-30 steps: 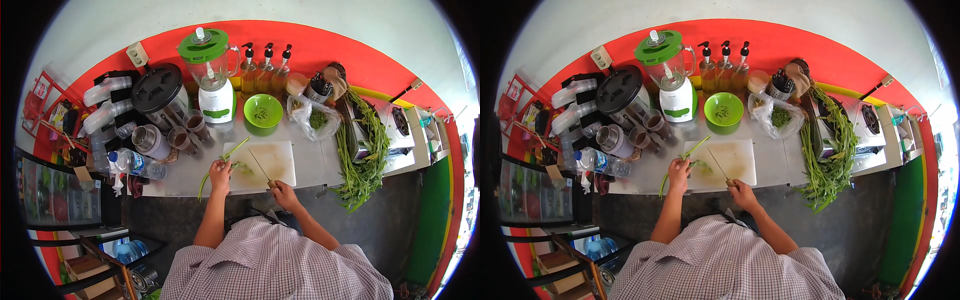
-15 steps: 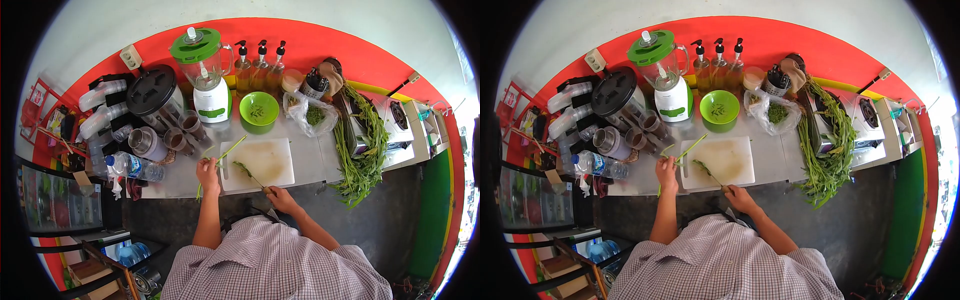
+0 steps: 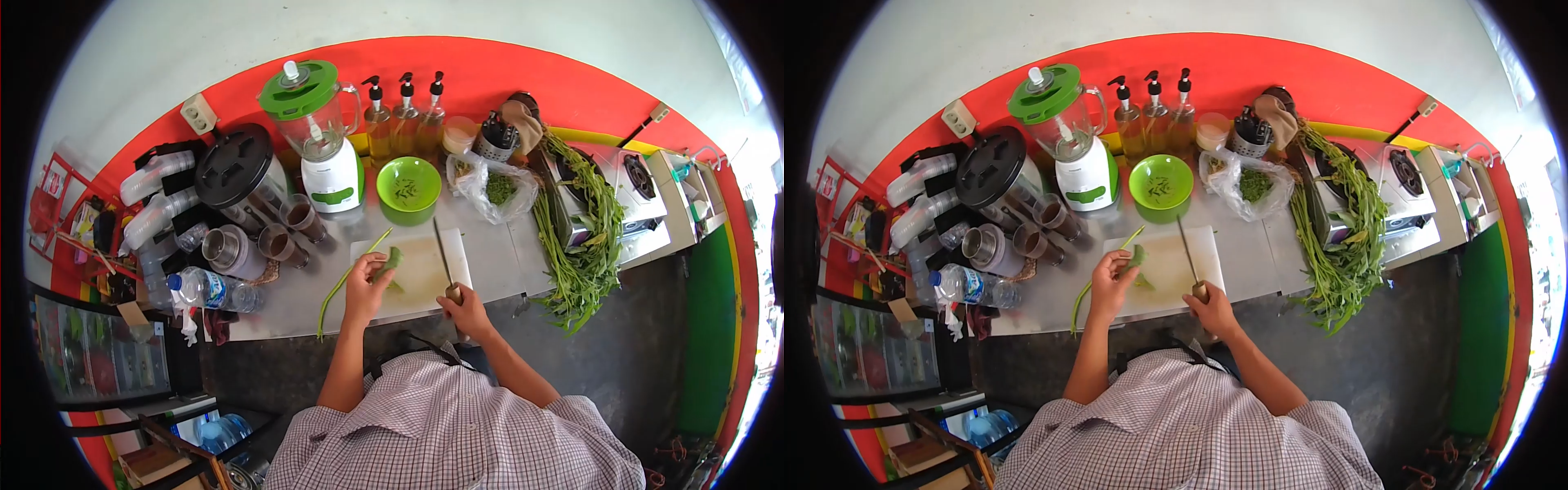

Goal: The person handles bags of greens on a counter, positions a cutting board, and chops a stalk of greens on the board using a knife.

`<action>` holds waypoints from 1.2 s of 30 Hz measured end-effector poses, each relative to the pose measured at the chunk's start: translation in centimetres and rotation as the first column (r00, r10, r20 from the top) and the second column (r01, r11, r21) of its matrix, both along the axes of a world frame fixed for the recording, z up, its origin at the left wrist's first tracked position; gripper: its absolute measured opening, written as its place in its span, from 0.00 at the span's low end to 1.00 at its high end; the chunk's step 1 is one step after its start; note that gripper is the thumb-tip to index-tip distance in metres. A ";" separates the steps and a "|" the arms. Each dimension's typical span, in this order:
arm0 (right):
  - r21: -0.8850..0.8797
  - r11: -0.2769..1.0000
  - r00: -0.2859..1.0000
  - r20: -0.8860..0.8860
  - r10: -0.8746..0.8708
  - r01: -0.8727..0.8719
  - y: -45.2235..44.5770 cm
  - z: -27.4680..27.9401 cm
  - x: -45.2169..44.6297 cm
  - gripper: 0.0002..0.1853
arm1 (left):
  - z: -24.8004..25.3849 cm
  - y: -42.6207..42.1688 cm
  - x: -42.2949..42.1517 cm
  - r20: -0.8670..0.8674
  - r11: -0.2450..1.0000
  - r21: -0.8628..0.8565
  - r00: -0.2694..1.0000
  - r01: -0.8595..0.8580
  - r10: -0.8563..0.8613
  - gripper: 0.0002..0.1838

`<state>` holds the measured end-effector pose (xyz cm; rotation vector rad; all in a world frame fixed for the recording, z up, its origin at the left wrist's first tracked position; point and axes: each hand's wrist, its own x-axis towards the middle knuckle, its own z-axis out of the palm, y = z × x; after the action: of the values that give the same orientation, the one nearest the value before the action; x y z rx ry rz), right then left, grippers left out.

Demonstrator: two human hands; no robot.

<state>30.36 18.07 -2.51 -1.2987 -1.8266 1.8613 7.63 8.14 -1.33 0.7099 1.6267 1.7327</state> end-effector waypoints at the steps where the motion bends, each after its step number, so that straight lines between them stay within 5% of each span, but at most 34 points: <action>1: -0.027 0.998 0.991 -0.116 -0.067 0.064 0.5 -0.2 -0.1 0.11 | 0.2 0.4 0.5 -0.085 0.994 -0.044 0.991 0.101 -0.105 0.17; 2: -0.022 0.997 0.990 -0.115 -0.077 0.075 0.9 -0.3 -0.1 0.11 | 0.2 0.8 1.1 -0.164 0.976 -0.095 0.964 0.195 -0.209 0.18; 4: -0.421 0.876 0.906 -0.229 -0.355 0.236 1.8 0.5 -0.2 0.09 | 0.0 1.7 2.5 -0.150 0.974 -0.092 0.964 0.207 -0.219 0.14; 7: -0.535 0.802 0.843 -0.274 -0.463 0.266 2.8 1.5 0.4 0.10 | 0.5 2.8 4.0 -0.250 0.910 -0.170 0.877 0.377 -0.410 0.06; 14: -0.483 0.815 0.839 -0.256 -0.480 0.318 3.8 0.1 2.4 0.12 | 2.3 4.1 5.3 -0.504 0.858 -0.155 0.708 0.490 -0.495 0.07; 19: -0.628 0.712 0.815 -0.206 -0.542 0.314 3.0 0.0 1.3 0.13 | 1.7 4.2 4.8 -0.582 0.848 -0.136 0.651 0.512 -0.487 0.07; 22: -0.496 0.817 0.763 -0.394 -0.513 0.294 3.1 -0.6 0.5 0.11 | 1.6 3.8 4.4 -0.554 0.862 -0.133 0.684 0.489 -0.474 0.07; 29: -0.342 0.881 0.793 -0.407 -0.453 0.328 3.2 1.8 -0.7 0.12 | 1.5 2.2 2.4 -0.431 0.837 -0.297 0.717 0.460 -0.548 0.07; 31: -0.260 0.912 0.794 -0.453 -0.406 0.318 2.6 2.3 -1.2 0.13 | 1.1 2.2 2.4 -0.670 0.941 -0.130 0.671 0.313 -0.316 0.09; 32: -0.262 0.913 0.797 -0.450 -0.402 0.313 2.3 2.4 -1.5 0.13 | 0.8 2.1 2.6 -0.668 0.942 -0.132 0.675 0.307 -0.314 0.09; 34: -0.153 0.912 0.814 -0.412 -0.408 0.380 1.6 3.2 -2.2 0.12 | 1.5 2.2 3.3 -0.611 0.998 -0.005 0.790 0.057 -0.048 0.12; 36: -0.088 0.918 0.808 -0.447 -0.384 0.387 0.9 3.9 -3.0 0.12 | 2.0 2.3 3.9 -0.518 0.991 -0.079 0.845 0.106 -0.132 0.13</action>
<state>27.35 18.99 1.41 -1.0146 -1.2186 1.7376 11.54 10.45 0.65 1.3209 1.9175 1.4783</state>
